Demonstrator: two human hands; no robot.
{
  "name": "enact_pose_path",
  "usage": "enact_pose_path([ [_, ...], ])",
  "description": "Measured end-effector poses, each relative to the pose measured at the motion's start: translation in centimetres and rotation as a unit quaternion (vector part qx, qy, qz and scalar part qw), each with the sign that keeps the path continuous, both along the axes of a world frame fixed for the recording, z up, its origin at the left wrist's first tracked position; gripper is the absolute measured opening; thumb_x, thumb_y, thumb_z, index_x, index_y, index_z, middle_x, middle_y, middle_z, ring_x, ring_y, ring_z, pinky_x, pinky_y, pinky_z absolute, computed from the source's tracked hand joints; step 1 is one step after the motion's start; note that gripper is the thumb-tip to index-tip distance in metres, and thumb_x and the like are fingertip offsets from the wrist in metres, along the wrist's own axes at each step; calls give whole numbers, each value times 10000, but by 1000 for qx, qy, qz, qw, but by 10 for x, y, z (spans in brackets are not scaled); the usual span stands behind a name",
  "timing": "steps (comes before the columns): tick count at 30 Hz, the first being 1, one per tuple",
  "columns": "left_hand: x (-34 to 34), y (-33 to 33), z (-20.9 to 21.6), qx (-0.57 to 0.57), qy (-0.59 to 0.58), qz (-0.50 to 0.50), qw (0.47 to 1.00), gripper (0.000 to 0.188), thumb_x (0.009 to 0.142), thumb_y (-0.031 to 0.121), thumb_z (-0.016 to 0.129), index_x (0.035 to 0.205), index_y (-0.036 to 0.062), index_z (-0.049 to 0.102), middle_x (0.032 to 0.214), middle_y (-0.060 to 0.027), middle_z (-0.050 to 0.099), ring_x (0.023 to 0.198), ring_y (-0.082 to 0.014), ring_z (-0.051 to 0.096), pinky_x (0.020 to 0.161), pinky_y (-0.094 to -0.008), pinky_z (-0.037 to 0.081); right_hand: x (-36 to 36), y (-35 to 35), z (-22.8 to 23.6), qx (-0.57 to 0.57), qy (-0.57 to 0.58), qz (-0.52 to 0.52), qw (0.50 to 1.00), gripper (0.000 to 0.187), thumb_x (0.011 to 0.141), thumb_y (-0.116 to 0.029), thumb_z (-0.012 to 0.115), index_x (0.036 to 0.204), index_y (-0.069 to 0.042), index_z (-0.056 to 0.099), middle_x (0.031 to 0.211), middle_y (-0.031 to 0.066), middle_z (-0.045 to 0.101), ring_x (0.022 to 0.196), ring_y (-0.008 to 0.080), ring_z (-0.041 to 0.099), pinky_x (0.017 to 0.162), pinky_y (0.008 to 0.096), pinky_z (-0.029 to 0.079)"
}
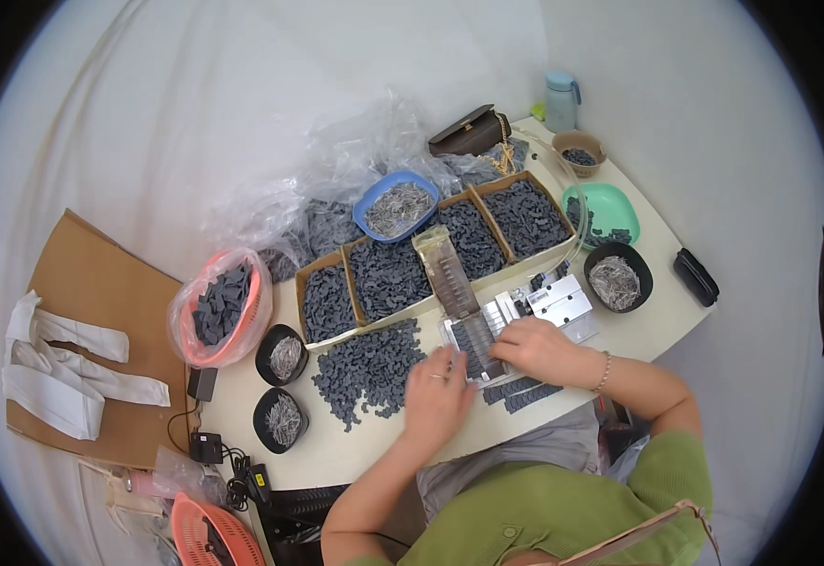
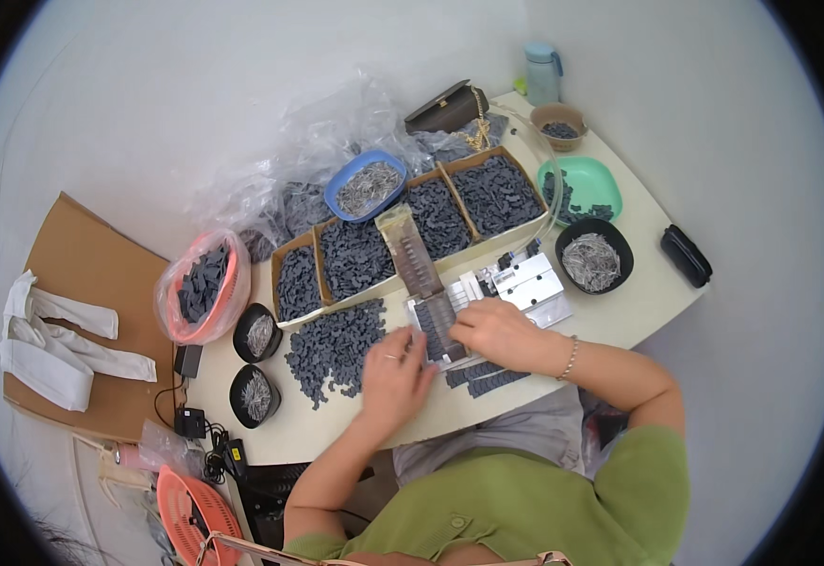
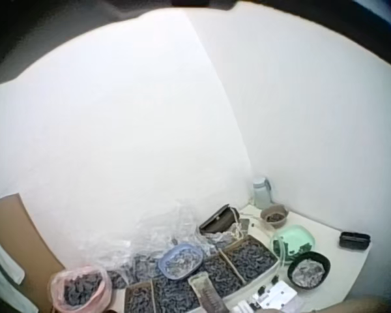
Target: The person places small grey plastic components into a metal fixture and then sorts and counts additional metal and plastic parts on a white work surface.
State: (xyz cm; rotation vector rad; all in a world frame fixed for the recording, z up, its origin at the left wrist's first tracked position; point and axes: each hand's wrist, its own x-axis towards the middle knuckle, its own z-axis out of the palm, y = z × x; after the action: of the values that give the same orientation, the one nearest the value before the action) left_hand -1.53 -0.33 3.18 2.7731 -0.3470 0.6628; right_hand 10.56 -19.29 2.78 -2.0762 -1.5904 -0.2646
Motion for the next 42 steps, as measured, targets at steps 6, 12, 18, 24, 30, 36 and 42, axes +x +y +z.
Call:
enact_pose_path([
  [6, -2, 111, 26, 35, -51, 175, 983, 365, 741, 153, 727, 1061, -3, 650, 1113, -207, 595, 1029, -388, 555, 896, -443, 435, 0, 8, -5, -10, -22, 57, 998, 160, 735, -101, 593, 881, -64, 648, 879, 56, 572, 872, 219, 578, 748, 336, 473],
  [12, -10, 235, 17, 44, 126, 325, 936, 160, 772, 101, 679, 896, 1, 667, 960, -196, 640, 898, -361, 614, 776, -439, 485, 35, 19, 3, 23, 18, 70, 997, 207, 730, -79, 613, 925, -74, 682, 859, 75, 604, 857, 253, 586, 740, 363, 482],
  [18, -1, 255, 20, -23, 205, 314, 927, 49, 735, 73, 678, 746, 28, 696, 794, -189, 675, 812, -352, 656, 763, -432, 511, 131, 92, 59, 81, 18, -61, 995, 114, 817, -116, 620, 905, -54, 657, 861, 113, 611, 880, 315, 590, 770, 416, 475],
  [24, 0, 269, 14, -27, 214, 299, 930, 72, 769, 87, 648, 808, 26, 644, 860, -192, 655, 857, -374, 629, 778, -458, 488, 197, 169, 57, -151, -31, -190, 969, 131, 787, -88, 614, 878, -63, 704, 928, 140, 692, 908, 314, 664, 760, 419, 530],
  [30, -8, 279, 10, 30, 188, 292, 937, 134, 808, 106, 636, 863, -2, 579, 850, -215, 633, 855, -399, 611, 759, -479, 473, 202, 195, 65, -269, -37, -181, 945, 180, 802, -102, 597, 925, -46, 716, 971, 159, 701, 928, 311, 679, 775, 417, 544],
  [36, -14, 267, 22, 103, 174, 398, 895, 180, 840, 165, 626, 872, -5, 574, 856, -210, 643, 791, -395, 625, 708, -483, 483, 210, 193, 45, -205, -40, -159, 965, 174, 799, -179, 620, 893, -75, 721, 1049, 152, 654, 1036, 321, 599, 874, 441, 483],
  [42, 13, 150, 52, -185, 144, 242, 941, 165, 845, 149, 654, 847, 3, 578, 840, -172, 610, 786, -349, 604, 698, -441, 481, 213, 182, 27, -25, 50, -168, 984, 88, 744, -252, 680, 789, -195, 729, 993, 104, 618, 1020, 319, 548, 880, 454, 441],
])
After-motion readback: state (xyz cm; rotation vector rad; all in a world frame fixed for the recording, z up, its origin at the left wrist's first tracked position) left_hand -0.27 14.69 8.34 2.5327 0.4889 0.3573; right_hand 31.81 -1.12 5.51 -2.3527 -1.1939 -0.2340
